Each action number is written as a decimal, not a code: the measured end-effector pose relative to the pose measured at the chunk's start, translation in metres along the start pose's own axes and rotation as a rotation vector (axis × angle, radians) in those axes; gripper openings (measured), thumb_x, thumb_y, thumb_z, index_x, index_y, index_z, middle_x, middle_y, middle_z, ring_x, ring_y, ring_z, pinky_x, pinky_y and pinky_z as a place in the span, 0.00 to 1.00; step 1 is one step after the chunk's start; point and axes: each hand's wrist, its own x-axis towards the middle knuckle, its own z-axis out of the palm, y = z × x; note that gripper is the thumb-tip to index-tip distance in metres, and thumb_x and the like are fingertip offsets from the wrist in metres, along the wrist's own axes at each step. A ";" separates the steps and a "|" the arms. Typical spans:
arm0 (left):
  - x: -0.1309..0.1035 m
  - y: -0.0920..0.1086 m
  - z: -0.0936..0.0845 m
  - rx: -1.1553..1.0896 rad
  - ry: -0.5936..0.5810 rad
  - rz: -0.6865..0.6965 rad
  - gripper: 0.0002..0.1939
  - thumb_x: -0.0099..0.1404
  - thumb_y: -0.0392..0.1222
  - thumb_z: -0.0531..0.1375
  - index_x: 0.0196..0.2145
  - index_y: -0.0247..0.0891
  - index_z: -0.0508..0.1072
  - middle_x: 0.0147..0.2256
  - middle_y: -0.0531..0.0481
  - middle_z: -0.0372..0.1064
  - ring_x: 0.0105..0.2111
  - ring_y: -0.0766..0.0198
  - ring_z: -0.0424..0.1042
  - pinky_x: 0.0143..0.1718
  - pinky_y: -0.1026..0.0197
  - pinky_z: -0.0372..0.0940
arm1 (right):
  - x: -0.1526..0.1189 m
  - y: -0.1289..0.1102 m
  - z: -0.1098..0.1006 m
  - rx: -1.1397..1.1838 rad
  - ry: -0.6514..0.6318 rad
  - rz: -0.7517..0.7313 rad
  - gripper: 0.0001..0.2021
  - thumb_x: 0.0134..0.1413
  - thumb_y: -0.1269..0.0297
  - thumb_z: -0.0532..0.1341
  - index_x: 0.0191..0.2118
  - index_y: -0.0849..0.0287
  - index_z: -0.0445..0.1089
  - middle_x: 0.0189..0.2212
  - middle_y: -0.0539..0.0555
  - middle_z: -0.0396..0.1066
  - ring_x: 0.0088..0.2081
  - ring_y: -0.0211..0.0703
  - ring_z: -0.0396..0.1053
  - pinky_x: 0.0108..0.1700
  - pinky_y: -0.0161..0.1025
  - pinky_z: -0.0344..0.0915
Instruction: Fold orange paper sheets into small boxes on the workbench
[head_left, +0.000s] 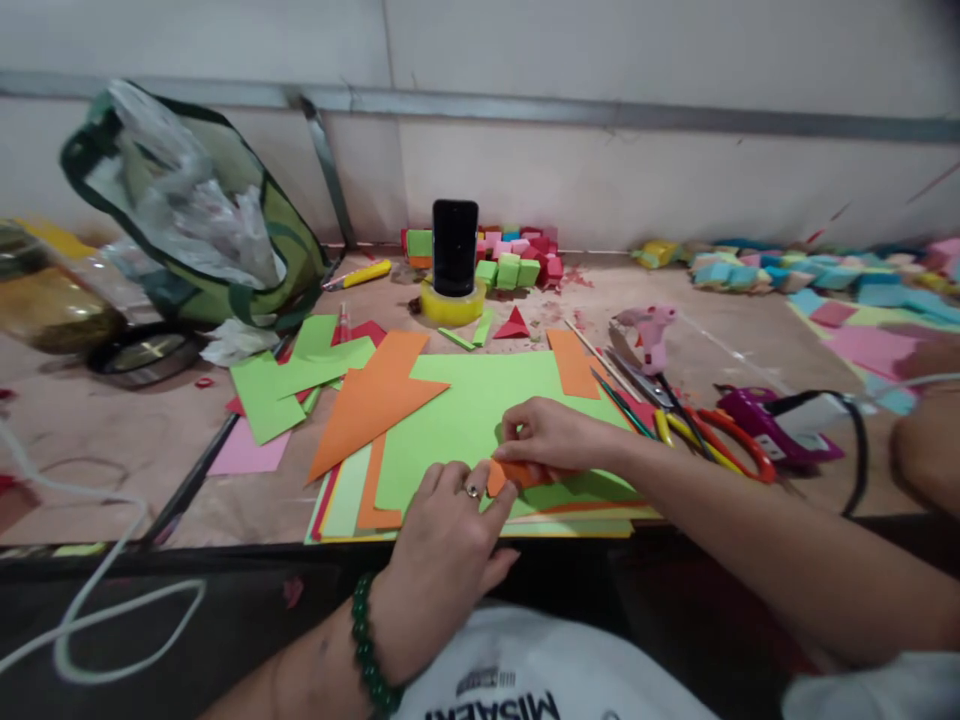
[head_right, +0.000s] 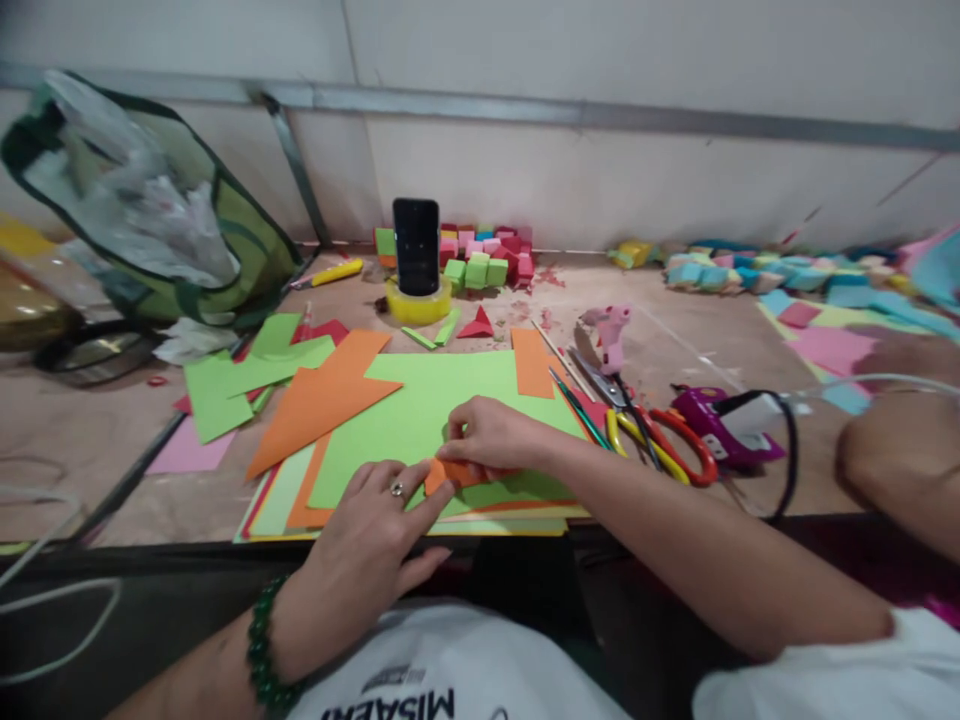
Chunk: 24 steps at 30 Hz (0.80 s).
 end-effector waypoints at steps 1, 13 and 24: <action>0.000 -0.001 0.000 -0.013 -0.003 0.004 0.27 0.58 0.49 0.65 0.53 0.38 0.68 0.47 0.40 0.67 0.42 0.50 0.63 0.44 0.48 0.62 | 0.001 0.001 -0.002 -0.004 -0.004 0.002 0.11 0.51 0.57 0.60 0.28 0.59 0.64 0.14 0.46 0.66 0.13 0.32 0.60 0.16 0.29 0.54; 0.002 0.000 -0.007 0.001 -0.063 0.015 0.24 0.60 0.46 0.63 0.52 0.37 0.68 0.43 0.41 0.68 0.41 0.53 0.63 0.42 0.52 0.65 | 0.002 -0.007 -0.018 -0.151 -0.069 0.086 0.14 0.47 0.56 0.63 0.22 0.59 0.64 0.13 0.48 0.67 0.15 0.35 0.64 0.20 0.32 0.61; 0.002 0.001 -0.014 -0.020 -0.120 -0.007 0.20 0.62 0.42 0.61 0.52 0.39 0.68 0.44 0.42 0.67 0.42 0.52 0.63 0.43 0.52 0.64 | -0.049 0.053 -0.043 -0.181 0.257 0.136 0.17 0.46 0.49 0.63 0.26 0.59 0.64 0.15 0.48 0.65 0.17 0.35 0.61 0.21 0.32 0.53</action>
